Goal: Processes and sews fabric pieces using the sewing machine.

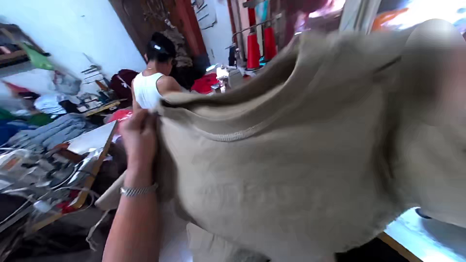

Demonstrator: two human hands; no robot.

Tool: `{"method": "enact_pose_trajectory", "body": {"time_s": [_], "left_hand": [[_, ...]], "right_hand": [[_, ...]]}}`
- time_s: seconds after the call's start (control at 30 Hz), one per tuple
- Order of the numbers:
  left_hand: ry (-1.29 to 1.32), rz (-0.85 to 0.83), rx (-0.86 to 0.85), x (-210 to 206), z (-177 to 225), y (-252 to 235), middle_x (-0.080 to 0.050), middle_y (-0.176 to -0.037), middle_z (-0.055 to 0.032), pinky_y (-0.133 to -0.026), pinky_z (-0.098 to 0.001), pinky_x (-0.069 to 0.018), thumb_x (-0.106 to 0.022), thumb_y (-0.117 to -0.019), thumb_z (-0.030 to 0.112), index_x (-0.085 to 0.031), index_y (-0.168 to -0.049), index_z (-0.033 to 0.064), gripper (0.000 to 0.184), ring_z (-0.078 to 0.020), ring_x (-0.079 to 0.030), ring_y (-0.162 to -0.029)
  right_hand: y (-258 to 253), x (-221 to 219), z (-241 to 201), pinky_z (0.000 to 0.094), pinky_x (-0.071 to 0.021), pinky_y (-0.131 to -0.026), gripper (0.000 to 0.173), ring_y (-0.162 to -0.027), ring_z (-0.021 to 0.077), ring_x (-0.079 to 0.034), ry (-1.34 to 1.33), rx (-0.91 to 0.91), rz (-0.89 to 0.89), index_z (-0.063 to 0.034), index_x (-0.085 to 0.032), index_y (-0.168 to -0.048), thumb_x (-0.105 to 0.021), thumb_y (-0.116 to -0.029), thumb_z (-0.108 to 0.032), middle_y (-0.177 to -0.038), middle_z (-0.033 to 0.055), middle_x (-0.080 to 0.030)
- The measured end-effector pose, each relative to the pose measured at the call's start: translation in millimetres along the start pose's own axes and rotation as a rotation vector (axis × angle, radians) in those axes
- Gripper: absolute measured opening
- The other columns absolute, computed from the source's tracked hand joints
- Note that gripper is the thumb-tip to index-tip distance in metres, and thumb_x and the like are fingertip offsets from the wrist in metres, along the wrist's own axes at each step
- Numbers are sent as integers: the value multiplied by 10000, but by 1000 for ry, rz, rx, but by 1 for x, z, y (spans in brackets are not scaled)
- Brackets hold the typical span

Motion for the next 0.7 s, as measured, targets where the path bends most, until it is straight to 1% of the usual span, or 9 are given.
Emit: {"method": "enact_pose_trajectory", "body": {"time_s": [0.07,0.1,0.23,0.37,0.43,0.5,0.57,0.63,0.7], "left_hand": [[-88,-115,143,-13,-61,-8,-682,-1143,-304,-1018,-589,-458,-485,-1054,121,-682,-1168,-88,310,-396,-657,-1121],[-91,-81,210,0,-87,-13,-668,-1186,-302,-1045,-591,-441,-481,-1050,135,-672,-1196,-81,323,-394,-637,-1163],[231,186,208,96,-121,-15,-676,-1072,27,-921,-283,-546,-503,-1037,157,-632,-1182,45,224,-27,-644,-981],[785,75,170,164,-166,58,-684,-1095,94,-970,-285,-535,-460,-1061,192,-622,-1175,206,199,-51,-649,-1040],[806,-15,239,163,-155,115,-694,-951,120,-846,-244,-570,-579,-989,297,-695,-1050,268,134,-25,-666,-892],[741,-270,366,124,-128,183,-706,-763,135,-661,-222,-580,-638,-937,480,-767,-913,340,193,2,-657,-676],[700,-597,626,71,-143,282,-754,-842,108,-707,-251,-597,-682,-886,508,-798,-895,339,206,-19,-698,-748],[588,-899,950,17,-163,396,-749,-888,61,-726,-277,-577,-644,-853,242,-780,-865,191,145,-44,-682,-788],[377,-1350,1066,-30,-157,488,-721,-934,-50,-784,-375,-540,-577,-926,119,-748,-999,39,203,-144,-652,-832]], "right_hand": [[3,-72,-10,419,-507,-878,226,-959,140,-616,-30,-378,-12,-19,-655,-1229,-559,-1034,-82,-1098,137,-666],[-1,-93,-7,493,-495,-922,251,-1023,213,-629,-63,-427,1,0,-659,-1245,-549,-1025,-47,-1151,195,-668],[-28,-128,-38,295,-517,-906,258,-1003,39,-604,-245,-289,20,-41,-646,-1222,-494,-1013,-31,-1139,51,-643],[-21,-149,-55,213,-565,-861,186,-943,-50,-641,-490,-175,-2,-163,-629,-1145,-499,-1043,-78,-1021,-142,-662],[11,-165,-43,205,-557,-863,236,-937,-56,-630,-466,-197,-76,-142,-631,-1167,-461,-1036,-45,-1032,-135,-661],[59,-185,-20,263,-548,-786,322,-859,0,-619,-296,-266,-196,-71,-644,-1203,-414,-989,3,-1014,-26,-666],[119,-215,9,443,-551,-737,331,-821,180,-654,-171,-293,-378,-5,-651,-1184,-397,-983,64,-1005,125,-694],[191,-250,51,576,-547,-767,303,-853,336,-686,-49,-365,-604,1,-686,-1154,-434,-1003,76,-981,201,-705],[271,-278,91,603,-502,-988,306,-1124,424,-654,167,-481,-985,-18,-669,-1266,-476,-1030,9,-1191,252,-678]]}}
Point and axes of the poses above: each hand's wrist, its own y-axis away from the middle knuckle, its own x-axis out of the back of the hand, z = x × y, the point moved 10 cm from there along -y, towards the middle knuckle
